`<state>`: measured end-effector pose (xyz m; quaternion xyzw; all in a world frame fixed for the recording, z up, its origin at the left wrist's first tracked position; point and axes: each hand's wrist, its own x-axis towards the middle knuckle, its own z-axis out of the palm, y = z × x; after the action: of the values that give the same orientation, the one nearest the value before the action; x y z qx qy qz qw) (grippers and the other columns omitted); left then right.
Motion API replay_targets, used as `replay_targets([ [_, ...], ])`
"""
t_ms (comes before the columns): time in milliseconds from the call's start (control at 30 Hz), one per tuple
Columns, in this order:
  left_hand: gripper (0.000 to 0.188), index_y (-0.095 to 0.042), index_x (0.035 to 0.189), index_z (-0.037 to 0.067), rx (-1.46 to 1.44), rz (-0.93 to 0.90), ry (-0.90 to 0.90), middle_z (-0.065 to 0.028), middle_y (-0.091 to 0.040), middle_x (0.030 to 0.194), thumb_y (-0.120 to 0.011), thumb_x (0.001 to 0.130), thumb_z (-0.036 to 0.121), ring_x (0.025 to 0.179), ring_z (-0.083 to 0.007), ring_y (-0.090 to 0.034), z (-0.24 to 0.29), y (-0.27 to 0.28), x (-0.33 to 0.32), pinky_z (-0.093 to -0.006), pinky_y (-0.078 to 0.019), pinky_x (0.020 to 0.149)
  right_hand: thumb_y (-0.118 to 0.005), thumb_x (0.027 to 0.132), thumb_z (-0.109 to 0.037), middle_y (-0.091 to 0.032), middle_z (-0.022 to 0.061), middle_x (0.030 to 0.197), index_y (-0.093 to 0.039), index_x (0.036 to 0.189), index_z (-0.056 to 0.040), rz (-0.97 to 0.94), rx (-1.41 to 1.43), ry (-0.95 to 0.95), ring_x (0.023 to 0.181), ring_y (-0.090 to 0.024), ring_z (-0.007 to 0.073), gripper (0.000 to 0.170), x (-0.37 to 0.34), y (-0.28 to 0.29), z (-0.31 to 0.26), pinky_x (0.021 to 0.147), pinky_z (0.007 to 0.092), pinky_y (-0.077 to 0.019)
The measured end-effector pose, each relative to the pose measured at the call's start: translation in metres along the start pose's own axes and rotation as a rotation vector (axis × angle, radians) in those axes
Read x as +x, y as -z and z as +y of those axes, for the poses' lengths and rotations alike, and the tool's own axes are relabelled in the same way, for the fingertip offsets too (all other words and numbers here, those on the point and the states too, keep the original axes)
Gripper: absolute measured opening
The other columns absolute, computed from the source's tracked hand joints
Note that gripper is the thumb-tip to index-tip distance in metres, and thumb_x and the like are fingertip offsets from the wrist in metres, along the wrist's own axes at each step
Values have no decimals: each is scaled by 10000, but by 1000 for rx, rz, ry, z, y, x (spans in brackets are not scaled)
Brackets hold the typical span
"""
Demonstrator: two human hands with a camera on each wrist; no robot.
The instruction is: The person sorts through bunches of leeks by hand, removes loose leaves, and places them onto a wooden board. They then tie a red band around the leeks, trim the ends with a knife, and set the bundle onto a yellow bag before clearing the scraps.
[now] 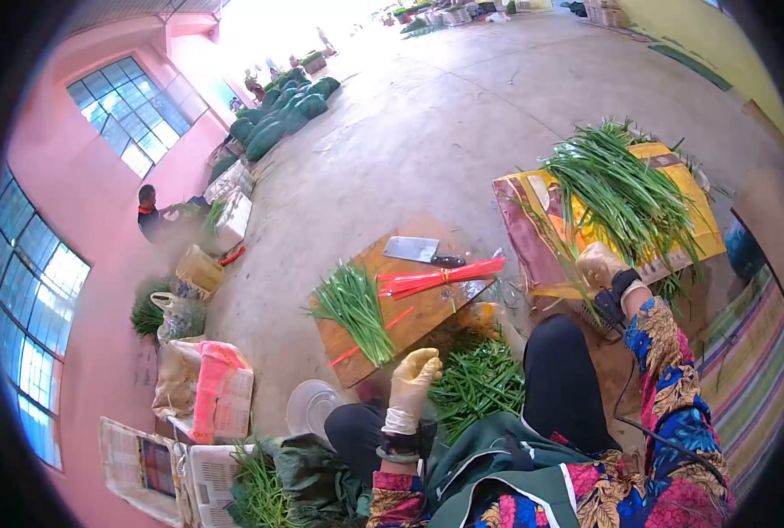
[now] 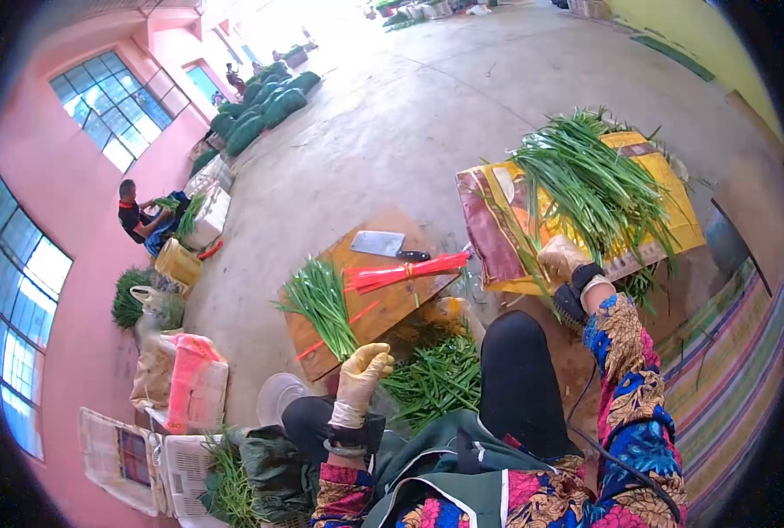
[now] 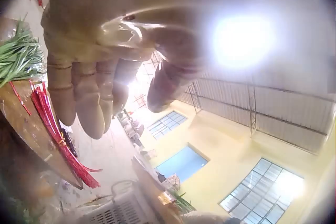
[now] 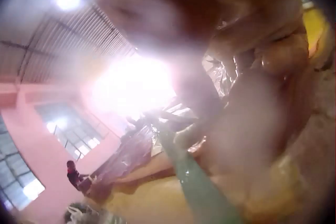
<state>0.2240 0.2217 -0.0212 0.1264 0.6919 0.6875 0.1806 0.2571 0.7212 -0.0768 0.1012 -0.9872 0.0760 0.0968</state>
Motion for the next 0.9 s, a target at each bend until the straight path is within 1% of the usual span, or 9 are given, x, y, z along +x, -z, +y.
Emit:
replay_targets([
  [33, 269, -604, 1145, -5, 18, -9, 17, -80, -657, 957, -637, 924, 145, 819, -127, -625, 1, -1, -1, -247, -514, 748, -694, 586, -67, -595, 149, 628, -625, 634, -58, 191, 54, 86, 572, -619, 238, 85, -2, -1, 3, 486, 353, -448],
  [167, 239, -604, 1126, -5, 28, -21, 5, -54, -641, 1003, -637, 918, 108, 878, -134, -622, 0, 1, -4, -267, -530, 750, -632, 727, -79, -600, 105, 617, -574, 673, -4, 163, 880, -943, 527, -581, 184, 109, 16, 29, -22, 479, 324, -454],
  [300, 244, -602, 1127, -9, 12, -8, 17, -53, -646, 993, -640, 916, 108, 862, -125, -620, -6, 6, -6, -257, -522, 743, -591, 842, -117, -541, 7, 605, -582, 734, -32, 236, 921, -620, 518, -532, 132, 138, 29, 30, -33, 478, 300, -427],
  [400, 246, -603, 1126, -9, 42, -11, 49, -54, -650, 986, -640, 918, 115, 839, -115, -618, -5, 3, -9, -251, -518, 734, -669, 846, -203, -521, 28, 578, -570, 755, -60, 53, 1323, -805, 451, -491, 136, 196, 48, 47, -70, 411, 295, -365],
  [433, 246, -603, 1126, -9, 58, -11, 61, -54, -651, 984, -640, 918, 118, 831, -112, -617, -4, 1, -9, -249, -517, 731, -675, 848, -195, -536, 34, 588, -544, 827, -53, 129, 1183, -728, 455, -494, 127, 194, 53, 29, -71, 400, 287, -357],
  [533, 249, -604, 1124, -6, 5, -18, 38, -48, -653, 971, -641, 920, 132, 815, -105, -616, -1, 0, -10, -245, -515, 730, -672, 844, -179, -541, 37, 598, -538, 922, -30, -44, 1109, -819, 468, -499, 123, 215, 52, 26, -68, 403, 286, -368],
  [667, 257, -599, 1133, -6, 1, -10, 25, -41, -653, 964, -640, 920, 132, 803, -102, -613, -6, 2, -10, -234, -505, 728, -660, 811, -195, -570, 24, 627, -593, 806, -23, 72, 1100, -772, 485, -512, 108, 185, 42, 26, -66, 444, 269, -402],
  [800, 260, -595, 1138, -5, -17, -24, 31, -30, -648, 942, -642, 918, 126, 780, -93, -603, -8, 1, -8, -225, -493, 719, -662, 804, -221, -570, 35, 634, -599, 829, -8, 187, 1003, -772, 499, -521, 114, 224, 36, 26, -66, 454, 271, -407],
  [900, 253, -595, 1133, -2, -19, -21, 31, -22, -643, 921, -643, 917, 121, 762, -87, -594, -9, -4, -8, -221, -488, 704, -678, 809, -181, -555, 39, 628, -589, 857, -14, 507, 905, -730, 485, -501, 128, 195, 42, 0, -67, 446, 289, -393],
])
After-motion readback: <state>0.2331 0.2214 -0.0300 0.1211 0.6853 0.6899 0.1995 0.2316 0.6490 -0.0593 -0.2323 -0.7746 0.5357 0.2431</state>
